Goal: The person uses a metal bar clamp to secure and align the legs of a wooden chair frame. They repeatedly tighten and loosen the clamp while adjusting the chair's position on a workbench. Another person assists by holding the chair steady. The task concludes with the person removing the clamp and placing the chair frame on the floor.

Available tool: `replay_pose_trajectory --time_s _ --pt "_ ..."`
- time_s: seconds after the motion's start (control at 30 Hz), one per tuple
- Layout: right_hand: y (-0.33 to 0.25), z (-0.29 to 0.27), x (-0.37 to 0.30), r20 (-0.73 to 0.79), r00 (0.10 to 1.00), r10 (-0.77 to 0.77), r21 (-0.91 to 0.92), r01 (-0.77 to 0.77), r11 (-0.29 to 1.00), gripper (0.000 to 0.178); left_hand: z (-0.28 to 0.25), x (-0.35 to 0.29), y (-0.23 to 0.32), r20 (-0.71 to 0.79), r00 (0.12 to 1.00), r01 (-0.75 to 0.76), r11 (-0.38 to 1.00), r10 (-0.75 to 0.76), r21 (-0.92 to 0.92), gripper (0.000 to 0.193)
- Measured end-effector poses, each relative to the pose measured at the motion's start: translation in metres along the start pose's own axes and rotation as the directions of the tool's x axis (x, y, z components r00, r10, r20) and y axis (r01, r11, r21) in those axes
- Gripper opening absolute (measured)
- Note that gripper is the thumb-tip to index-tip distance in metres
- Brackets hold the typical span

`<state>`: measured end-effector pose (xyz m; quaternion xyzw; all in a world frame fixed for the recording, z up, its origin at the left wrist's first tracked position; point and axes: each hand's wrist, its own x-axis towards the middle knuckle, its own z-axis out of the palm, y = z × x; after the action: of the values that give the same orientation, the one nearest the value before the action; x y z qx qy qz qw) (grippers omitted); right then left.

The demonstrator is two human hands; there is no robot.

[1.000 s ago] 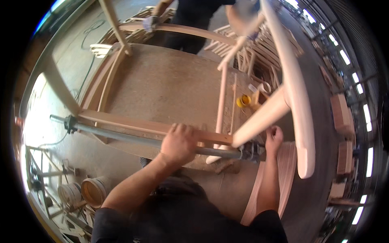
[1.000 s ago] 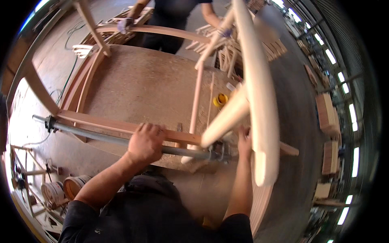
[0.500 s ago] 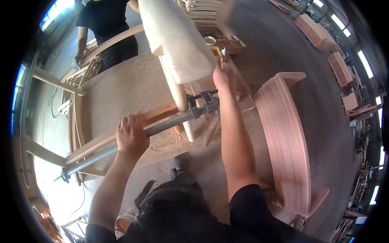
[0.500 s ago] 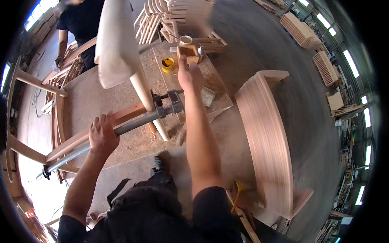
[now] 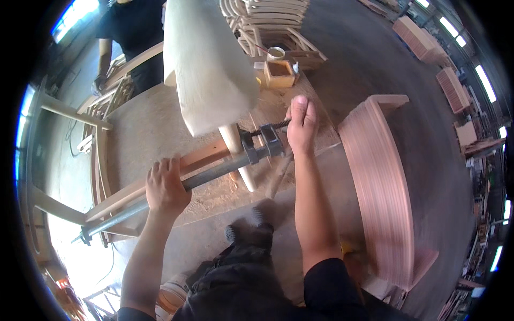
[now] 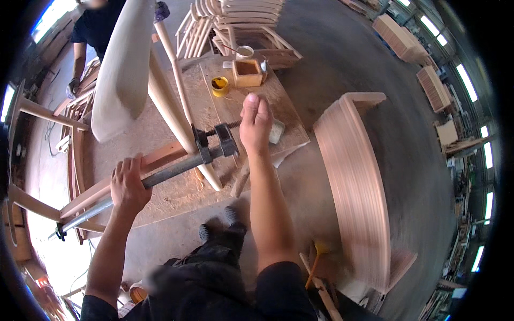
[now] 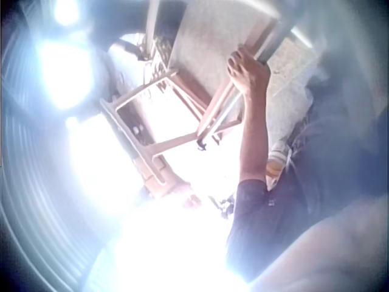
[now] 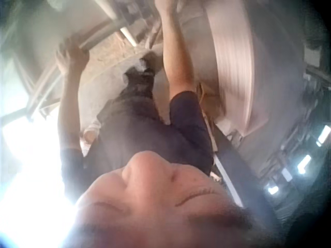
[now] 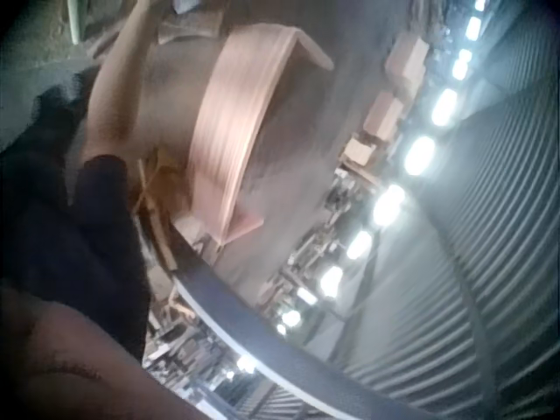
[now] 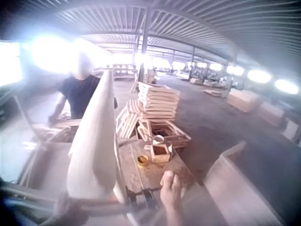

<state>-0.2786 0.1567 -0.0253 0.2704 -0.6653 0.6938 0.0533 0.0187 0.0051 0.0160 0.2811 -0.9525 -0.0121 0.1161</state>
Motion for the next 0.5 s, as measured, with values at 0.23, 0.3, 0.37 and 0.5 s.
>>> replay_pose_trajectory --time_s 0.23,0.3,0.37,0.5 --pt "-0.024 -0.008 0.019 0.171 0.976 0.133 -0.162 -0.105 0.981 0.042 0.003 0.0 0.001 -0.061 0.998 -0.007 0.998 0.01 0.056 0.066" --pt "-0.022 -0.005 0.025 0.225 0.928 0.298 0.29 -0.356 0.888 0.045 0.013 -0.001 0.003 -0.096 0.995 -0.03 0.999 0.033 0.026 0.07" --pt "-0.022 -0.002 0.02 0.197 0.911 0.362 0.454 -0.412 0.79 0.046 0.025 0.007 0.015 -0.005 1.0 0.006 0.996 -0.007 -0.09 0.07" --pt "-0.005 -0.017 0.003 0.161 0.985 0.061 0.588 -0.145 0.796 0.04 0.017 0.012 0.031 -0.107 0.994 -0.004 1.0 0.002 -0.015 0.038"
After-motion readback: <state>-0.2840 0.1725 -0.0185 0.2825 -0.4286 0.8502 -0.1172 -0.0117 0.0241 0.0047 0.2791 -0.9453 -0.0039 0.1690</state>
